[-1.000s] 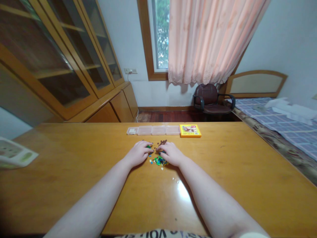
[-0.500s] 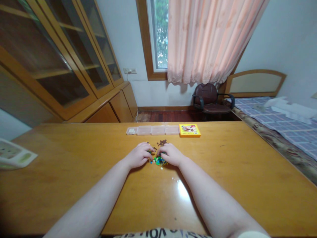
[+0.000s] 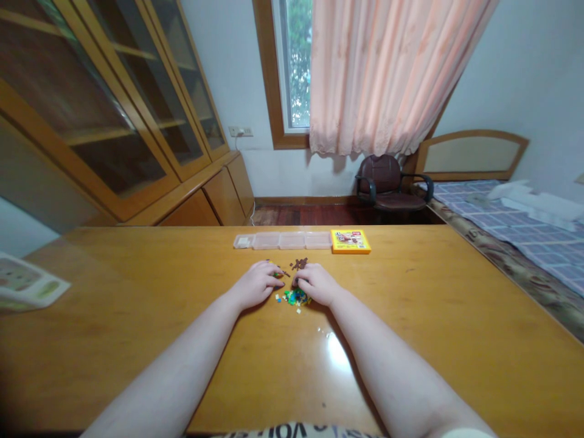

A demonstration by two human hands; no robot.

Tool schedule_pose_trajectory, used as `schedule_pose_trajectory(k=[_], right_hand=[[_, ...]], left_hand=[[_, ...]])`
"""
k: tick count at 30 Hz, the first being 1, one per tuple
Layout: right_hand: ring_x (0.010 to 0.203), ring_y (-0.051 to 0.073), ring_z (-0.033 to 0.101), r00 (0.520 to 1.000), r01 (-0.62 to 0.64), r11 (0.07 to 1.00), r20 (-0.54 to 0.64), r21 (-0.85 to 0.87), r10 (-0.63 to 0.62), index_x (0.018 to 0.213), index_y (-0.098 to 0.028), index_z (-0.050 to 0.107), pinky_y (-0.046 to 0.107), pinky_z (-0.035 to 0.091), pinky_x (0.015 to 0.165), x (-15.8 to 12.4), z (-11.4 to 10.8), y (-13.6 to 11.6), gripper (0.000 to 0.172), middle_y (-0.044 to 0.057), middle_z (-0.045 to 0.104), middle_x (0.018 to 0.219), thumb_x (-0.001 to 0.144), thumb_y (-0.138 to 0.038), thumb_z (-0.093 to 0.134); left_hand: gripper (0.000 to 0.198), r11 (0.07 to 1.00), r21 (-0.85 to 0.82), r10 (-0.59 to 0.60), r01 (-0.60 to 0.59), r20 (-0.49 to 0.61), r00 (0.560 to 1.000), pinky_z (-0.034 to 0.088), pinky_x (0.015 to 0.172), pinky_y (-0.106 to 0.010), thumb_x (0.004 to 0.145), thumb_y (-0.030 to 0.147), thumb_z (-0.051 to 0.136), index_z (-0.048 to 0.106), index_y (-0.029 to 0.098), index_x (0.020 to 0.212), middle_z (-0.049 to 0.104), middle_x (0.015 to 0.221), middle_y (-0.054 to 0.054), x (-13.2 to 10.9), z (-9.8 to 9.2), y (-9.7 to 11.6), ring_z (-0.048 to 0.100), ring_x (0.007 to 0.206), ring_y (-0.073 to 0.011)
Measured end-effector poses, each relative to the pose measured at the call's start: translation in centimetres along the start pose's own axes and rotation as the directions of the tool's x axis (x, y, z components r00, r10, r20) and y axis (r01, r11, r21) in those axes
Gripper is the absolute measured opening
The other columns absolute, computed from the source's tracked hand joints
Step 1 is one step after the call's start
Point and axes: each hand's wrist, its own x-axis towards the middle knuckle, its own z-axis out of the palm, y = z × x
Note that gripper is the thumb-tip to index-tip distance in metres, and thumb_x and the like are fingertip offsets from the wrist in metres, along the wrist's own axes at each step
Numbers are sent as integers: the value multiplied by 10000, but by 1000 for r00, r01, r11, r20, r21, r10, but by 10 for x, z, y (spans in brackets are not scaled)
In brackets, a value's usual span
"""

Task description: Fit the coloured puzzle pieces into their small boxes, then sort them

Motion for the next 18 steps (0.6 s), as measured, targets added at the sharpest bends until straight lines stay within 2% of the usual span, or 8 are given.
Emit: schedule_pose_trajectory(k=[4,8,14,18], right_hand=[[818,179,552,1000,-20,999,-18,-36,19,891,-179,676,298,396,792,1,1,0,228,53,658,832,843,-152,455],[830,183,558,997,-65,997,-46,-38,63,925,-173,665,305,395,807,1,0,-2,245,59,662,857,856,-152,431],[794,178,552,996,-74,996,-55,-54,71,887,-166,659,292,388,775,2,-2,-5,246,57,653,821,862,-152,415],[762,175,544,995,-92,993,-48,-78,88,823,-160,653,282,380,745,1,-2,-4,250,54,641,779,864,-157,406]], left_hand=[[352,998,31,-54,54,2,999,306,1025,-457,783,108,503,680,293,1024,614,1133,-33,1,2,1,511,1083,-208],[355,998,22,-67,67,-3,998,330,1019,-432,783,120,502,658,266,1068,593,1175,-48,2,2,5,495,1110,-211],[305,999,-4,-39,39,16,999,333,1019,-425,802,134,487,688,272,985,608,1146,-34,2,1,6,510,1084,-201],[363,997,5,-83,83,40,996,314,1040,-445,788,128,490,652,268,1081,582,1198,-49,1,5,3,488,1130,-212]])
